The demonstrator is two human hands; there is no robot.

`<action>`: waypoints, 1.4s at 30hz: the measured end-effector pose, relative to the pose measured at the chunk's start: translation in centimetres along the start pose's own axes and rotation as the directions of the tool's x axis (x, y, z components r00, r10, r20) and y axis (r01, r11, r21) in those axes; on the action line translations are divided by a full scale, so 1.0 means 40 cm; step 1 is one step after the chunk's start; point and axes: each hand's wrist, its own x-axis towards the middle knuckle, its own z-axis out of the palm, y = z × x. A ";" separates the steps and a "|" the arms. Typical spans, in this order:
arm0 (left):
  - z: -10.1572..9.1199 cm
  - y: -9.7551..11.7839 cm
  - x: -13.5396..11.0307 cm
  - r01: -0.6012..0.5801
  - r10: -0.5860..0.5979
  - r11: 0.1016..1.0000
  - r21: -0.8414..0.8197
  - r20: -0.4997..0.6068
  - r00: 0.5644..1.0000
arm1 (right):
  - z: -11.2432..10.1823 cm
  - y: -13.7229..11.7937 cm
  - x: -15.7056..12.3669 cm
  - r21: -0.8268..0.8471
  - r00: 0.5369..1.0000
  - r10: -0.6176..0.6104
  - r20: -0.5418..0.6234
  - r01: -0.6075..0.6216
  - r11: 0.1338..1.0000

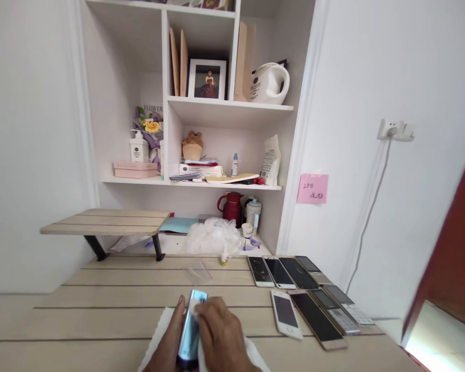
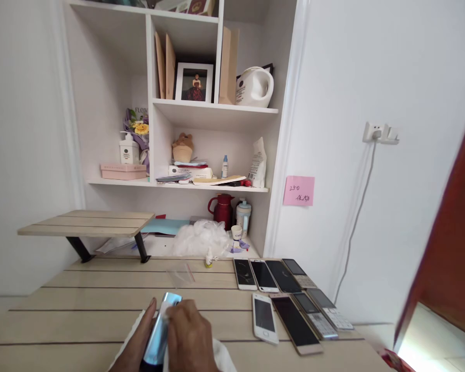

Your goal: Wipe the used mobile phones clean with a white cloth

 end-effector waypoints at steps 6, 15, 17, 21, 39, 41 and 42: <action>0.030 -0.004 -0.003 0.024 -0.018 0.983 0.184 -0.033 0.999 | 0.024 0.009 -0.023 -0.040 0.997 0.075 0.025 -0.074 0.996; 0.063 0.009 -0.007 0.012 -0.011 0.983 0.182 -0.007 1.000 | 0.038 0.013 -0.035 -0.080 0.990 0.056 0.129 -0.046 0.996; 0.062 0.010 -0.009 0.003 0.009 0.982 0.189 -0.062 0.998 | 0.043 0.013 -0.037 -0.062 0.989 0.023 0.143 -0.015 0.998; 0.060 0.021 -0.009 -0.044 0.070 0.978 0.206 -0.123 0.990 | 0.053 0.001 -0.047 -0.012 0.972 -0.078 0.223 0.082 0.997; 0.059 0.027 -0.008 -0.123 0.149 0.976 0.180 -0.136 0.980 | 0.024 -0.007 -0.030 0.055 0.978 0.019 0.208 -0.031 0.998; 0.059 0.026 -0.011 -0.134 0.157 0.974 0.180 -0.118 0.981 | 0.028 -0.009 -0.037 0.111 0.969 -0.038 0.244 0.010 0.994; 0.059 0.025 -0.013 -0.138 0.159 0.975 0.177 -0.114 0.981 | 0.030 -0.009 -0.040 0.115 0.969 -0.041 0.243 0.013 0.993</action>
